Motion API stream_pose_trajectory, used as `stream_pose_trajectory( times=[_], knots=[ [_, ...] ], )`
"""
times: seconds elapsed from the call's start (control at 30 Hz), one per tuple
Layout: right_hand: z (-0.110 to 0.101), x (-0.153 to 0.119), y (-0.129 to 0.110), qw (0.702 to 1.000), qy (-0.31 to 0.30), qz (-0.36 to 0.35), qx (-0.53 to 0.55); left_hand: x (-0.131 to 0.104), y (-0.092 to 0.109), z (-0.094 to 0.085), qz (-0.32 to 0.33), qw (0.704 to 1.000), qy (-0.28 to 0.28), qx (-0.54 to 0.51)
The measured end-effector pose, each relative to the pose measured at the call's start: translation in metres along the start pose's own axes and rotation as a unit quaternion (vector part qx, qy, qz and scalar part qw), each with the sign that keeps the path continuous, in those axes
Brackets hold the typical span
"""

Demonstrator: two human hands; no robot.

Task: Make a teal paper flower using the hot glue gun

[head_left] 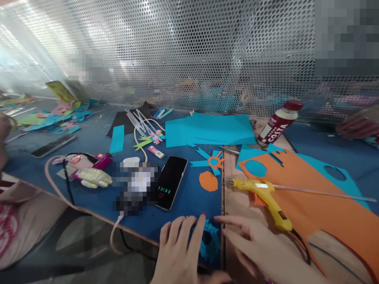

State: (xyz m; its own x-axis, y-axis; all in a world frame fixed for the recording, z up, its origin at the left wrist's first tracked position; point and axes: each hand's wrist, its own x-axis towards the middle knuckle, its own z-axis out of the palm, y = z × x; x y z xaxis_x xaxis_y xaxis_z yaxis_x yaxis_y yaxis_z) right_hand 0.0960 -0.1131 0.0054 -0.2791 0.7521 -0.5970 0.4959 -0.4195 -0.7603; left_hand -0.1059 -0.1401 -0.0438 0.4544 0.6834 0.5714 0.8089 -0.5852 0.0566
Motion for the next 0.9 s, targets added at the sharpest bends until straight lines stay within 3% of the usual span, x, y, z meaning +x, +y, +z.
stream_pose_trajectory(
  times=[0.17,0.3,0.37,0.53,0.67,0.8,0.9],
  knots=[
    [0.000,0.004,0.016,0.984,0.091,-0.111,-0.109,0.011,-0.018,-0.018,0.101,0.988,-0.055,-0.100],
    [-0.005,0.004,0.020,0.969,0.127,-0.158,-0.139,0.021,-0.032,-0.023,0.111,0.978,-0.126,-0.125],
    [-0.009,0.005,0.018,0.966,0.134,-0.180,-0.130,0.025,-0.032,-0.017,0.103,0.979,-0.115,-0.130],
    [-0.020,0.015,0.015,0.961,0.137,-0.190,-0.145,0.031,-0.016,0.005,0.045,0.990,-0.027,-0.130],
    [-0.021,0.021,0.018,0.959,0.135,-0.207,-0.143,0.034,-0.009,0.009,0.019,0.992,0.010,-0.121],
    [-0.017,0.019,0.014,0.971,0.110,-0.201,-0.068,0.030,-0.013,0.008,0.028,0.996,-0.002,-0.080],
    [-0.016,0.017,0.007,0.988,0.075,-0.133,-0.011,0.027,-0.015,0.010,0.030,0.997,-0.032,-0.063]
  ],
)
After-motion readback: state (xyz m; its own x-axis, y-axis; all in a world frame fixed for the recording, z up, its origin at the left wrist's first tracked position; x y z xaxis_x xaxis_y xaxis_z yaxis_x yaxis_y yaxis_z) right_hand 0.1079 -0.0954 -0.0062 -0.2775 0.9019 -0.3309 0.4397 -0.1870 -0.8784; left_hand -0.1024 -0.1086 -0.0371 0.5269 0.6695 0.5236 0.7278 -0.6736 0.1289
